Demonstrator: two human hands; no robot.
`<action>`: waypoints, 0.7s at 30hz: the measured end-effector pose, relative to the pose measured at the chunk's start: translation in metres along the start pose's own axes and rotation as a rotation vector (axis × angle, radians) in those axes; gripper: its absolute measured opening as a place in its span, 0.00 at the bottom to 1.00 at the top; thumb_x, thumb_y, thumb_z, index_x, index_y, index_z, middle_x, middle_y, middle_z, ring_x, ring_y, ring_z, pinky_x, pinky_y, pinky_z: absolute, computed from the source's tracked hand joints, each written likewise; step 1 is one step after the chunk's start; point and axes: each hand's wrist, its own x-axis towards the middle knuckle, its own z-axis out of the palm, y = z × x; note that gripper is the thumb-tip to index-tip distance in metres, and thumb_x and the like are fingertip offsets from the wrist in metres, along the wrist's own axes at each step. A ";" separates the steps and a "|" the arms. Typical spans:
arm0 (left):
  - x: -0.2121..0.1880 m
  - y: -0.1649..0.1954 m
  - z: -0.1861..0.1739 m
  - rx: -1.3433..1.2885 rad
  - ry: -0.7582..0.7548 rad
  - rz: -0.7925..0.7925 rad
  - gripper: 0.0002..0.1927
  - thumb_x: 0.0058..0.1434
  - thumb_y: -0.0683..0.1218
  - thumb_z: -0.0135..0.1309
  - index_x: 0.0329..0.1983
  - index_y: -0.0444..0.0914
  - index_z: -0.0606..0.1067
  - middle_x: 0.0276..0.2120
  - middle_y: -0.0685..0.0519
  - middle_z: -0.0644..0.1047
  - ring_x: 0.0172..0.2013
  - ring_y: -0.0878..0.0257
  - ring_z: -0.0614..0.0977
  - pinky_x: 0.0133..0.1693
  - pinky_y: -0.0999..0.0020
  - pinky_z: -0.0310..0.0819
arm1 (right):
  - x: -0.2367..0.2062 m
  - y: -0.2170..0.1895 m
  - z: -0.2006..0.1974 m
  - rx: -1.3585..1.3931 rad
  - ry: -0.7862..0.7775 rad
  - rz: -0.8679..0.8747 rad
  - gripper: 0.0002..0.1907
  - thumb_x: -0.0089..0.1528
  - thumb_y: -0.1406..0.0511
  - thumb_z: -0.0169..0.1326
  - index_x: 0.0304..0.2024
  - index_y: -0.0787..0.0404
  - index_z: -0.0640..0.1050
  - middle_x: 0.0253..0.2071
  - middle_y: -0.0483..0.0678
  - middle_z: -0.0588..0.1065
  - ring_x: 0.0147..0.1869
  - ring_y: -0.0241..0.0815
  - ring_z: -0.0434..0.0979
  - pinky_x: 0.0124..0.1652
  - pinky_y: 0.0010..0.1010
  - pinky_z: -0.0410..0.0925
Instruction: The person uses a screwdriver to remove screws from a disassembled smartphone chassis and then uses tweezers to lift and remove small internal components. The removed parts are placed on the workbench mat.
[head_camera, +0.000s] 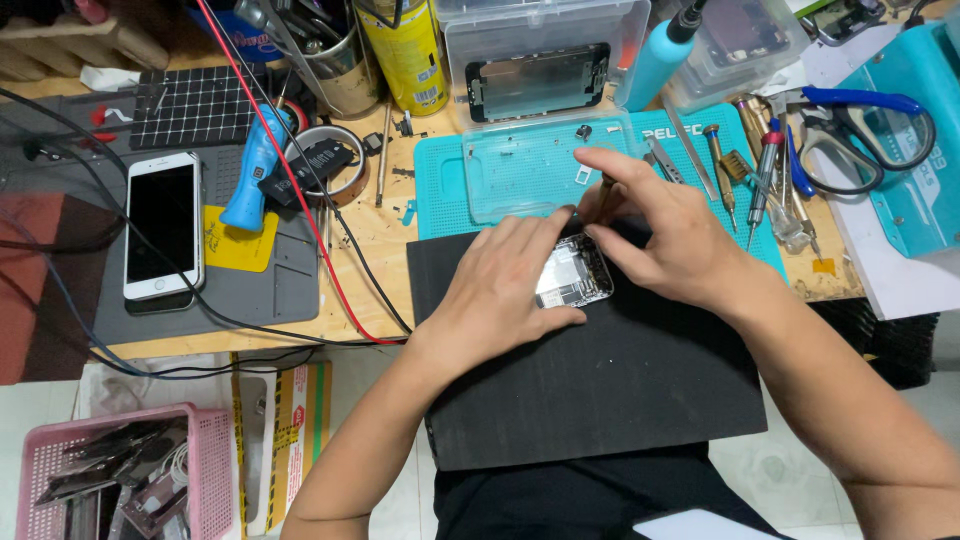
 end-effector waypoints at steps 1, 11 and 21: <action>0.000 0.000 0.000 -0.010 -0.015 -0.020 0.53 0.43 0.54 0.73 0.69 0.32 0.61 0.50 0.43 0.75 0.50 0.46 0.75 0.52 0.54 0.69 | 0.000 0.000 0.000 0.028 -0.005 -0.026 0.37 0.61 0.74 0.61 0.71 0.61 0.62 0.42 0.52 0.78 0.43 0.42 0.83 0.46 0.31 0.76; -0.006 0.000 -0.004 -0.073 -0.044 -0.078 0.55 0.45 0.51 0.73 0.73 0.32 0.57 0.50 0.43 0.76 0.50 0.47 0.75 0.53 0.54 0.69 | 0.004 -0.006 -0.008 0.166 0.083 0.020 0.39 0.63 0.76 0.56 0.72 0.66 0.53 0.43 0.51 0.80 0.48 0.40 0.83 0.50 0.29 0.76; -0.015 0.001 -0.026 -0.033 0.035 -0.046 0.51 0.47 0.48 0.71 0.72 0.33 0.59 0.51 0.42 0.76 0.52 0.45 0.75 0.56 0.53 0.69 | 0.044 0.020 -0.010 0.125 0.066 0.106 0.06 0.74 0.72 0.49 0.51 0.68 0.68 0.40 0.53 0.77 0.41 0.41 0.84 0.41 0.29 0.77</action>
